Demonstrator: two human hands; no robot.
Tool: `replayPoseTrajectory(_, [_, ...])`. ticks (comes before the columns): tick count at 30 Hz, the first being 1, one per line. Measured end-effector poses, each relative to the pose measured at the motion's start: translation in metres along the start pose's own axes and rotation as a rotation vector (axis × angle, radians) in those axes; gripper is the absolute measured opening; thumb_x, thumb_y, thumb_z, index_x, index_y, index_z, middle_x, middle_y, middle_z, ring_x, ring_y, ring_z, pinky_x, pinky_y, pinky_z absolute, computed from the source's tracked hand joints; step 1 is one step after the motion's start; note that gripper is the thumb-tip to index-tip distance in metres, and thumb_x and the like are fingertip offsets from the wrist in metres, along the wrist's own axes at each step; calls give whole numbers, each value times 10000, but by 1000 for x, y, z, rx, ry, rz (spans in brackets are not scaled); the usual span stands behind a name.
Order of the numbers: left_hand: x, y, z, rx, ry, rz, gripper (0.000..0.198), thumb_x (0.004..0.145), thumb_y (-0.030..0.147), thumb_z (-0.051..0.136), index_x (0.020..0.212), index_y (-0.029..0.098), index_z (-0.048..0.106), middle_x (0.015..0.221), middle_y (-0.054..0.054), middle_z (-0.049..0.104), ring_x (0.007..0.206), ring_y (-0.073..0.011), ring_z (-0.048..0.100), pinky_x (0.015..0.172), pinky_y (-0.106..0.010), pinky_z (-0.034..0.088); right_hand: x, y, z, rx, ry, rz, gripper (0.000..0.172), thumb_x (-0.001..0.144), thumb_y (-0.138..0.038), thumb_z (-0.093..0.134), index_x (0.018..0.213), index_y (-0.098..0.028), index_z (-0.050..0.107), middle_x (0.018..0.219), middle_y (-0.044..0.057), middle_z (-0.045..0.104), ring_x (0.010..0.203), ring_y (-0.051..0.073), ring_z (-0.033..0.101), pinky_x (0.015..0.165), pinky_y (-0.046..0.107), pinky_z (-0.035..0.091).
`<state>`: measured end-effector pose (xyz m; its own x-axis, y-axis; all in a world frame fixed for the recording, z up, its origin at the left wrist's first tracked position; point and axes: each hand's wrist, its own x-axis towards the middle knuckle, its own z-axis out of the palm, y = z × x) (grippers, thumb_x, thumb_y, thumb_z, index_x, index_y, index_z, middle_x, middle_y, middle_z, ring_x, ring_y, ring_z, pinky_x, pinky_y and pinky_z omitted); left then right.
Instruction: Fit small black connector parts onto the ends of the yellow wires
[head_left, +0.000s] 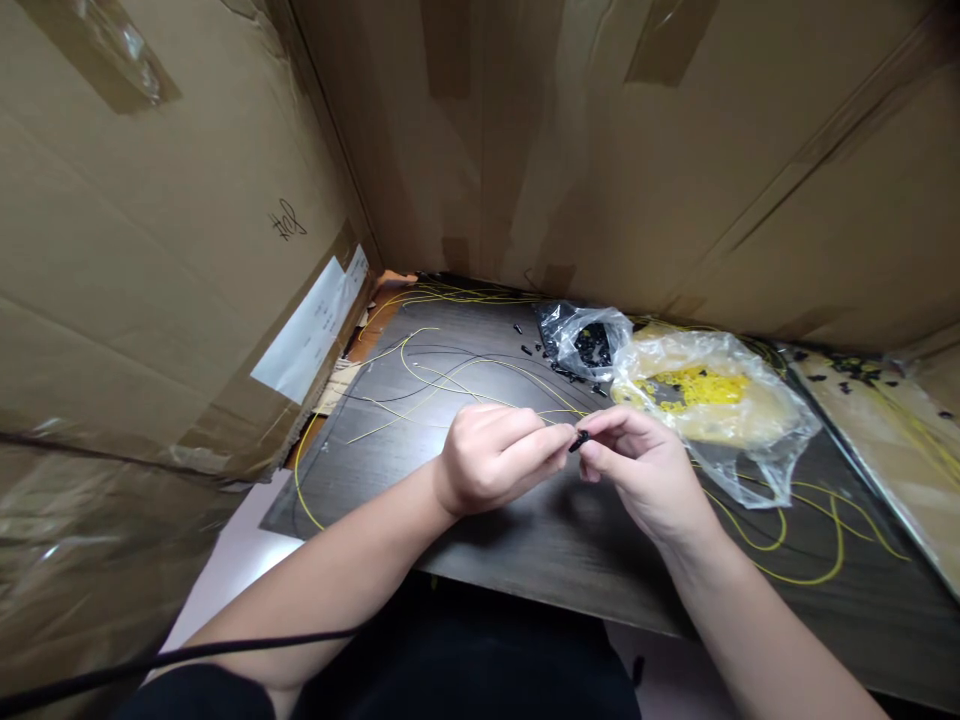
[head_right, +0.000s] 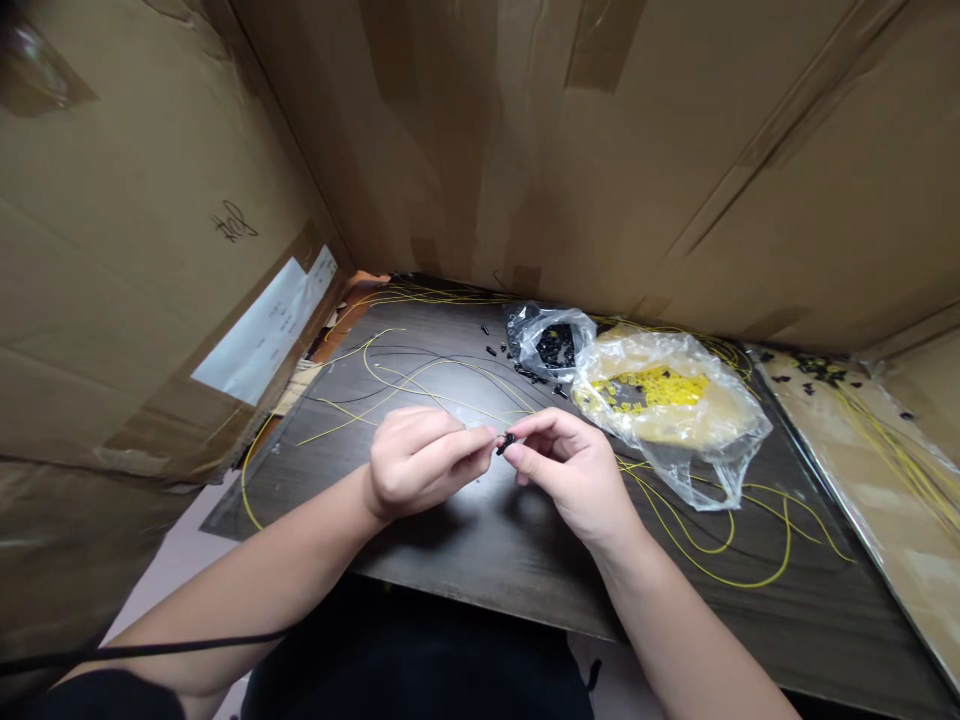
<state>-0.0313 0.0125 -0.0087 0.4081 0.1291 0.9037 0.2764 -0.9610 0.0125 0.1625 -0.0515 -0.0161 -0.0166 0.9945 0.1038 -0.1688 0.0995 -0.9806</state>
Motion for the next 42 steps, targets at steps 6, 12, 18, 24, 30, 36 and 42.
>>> replayPoseTrajectory(6, [0,1,-4,-2,-41,56,219,860,182,724,1064,118,675,645,22,650,520,-79,538,498,-229,392,-3,-5,2,-20,10,-61,171,782,-186,825,905,-222,711,892,10,693,619,94,642,531,203,560])
replayPoseTrajectory(12, [6,6,-13,-1,-96,71,219,876,160,684,1089,113,667,620,29,617,500,-81,509,472,-251,343,-8,-13,7,-61,-20,-145,150,812,-147,788,912,-229,712,901,17,688,630,104,638,526,224,557])
replayPoseTrajectory(18, [11,9,-21,-68,-168,42,217,884,149,656,1098,119,666,626,23,605,522,-89,535,480,-248,377,-11,-18,9,-92,-47,-225,186,823,-103,764,937,-244,720,896,22,690,638,111,636,524,231,547])
replayPoseTrajectory(24, [16,13,-21,-15,-118,33,202,830,200,691,1013,119,660,630,13,626,508,-89,531,476,-249,401,-12,-18,8,-142,-55,-229,171,811,-123,780,925,-241,732,893,44,708,693,140,657,528,241,542])
replayPoseTrajectory(30, [19,14,-23,-32,-107,-1,141,826,222,647,945,147,652,641,4,641,504,-97,540,492,-251,442,-12,-19,8,-161,-54,-222,139,816,-151,780,915,-236,730,884,57,710,734,166,670,546,262,562])
replayPoseTrajectory(36, [21,16,-20,-46,-92,-57,128,802,183,713,914,145,664,644,22,653,497,-78,545,500,-232,441,-12,-19,7,-159,-76,-237,183,824,-119,763,947,-250,732,907,47,711,727,150,665,540,247,553])
replayPoseTrajectory(42, [18,14,-16,-99,-70,-101,98,816,183,686,912,166,674,658,25,653,513,-76,544,527,-220,449,-12,-19,8,-173,-81,-245,203,824,-99,757,954,-251,724,909,43,709,764,159,676,590,269,573])
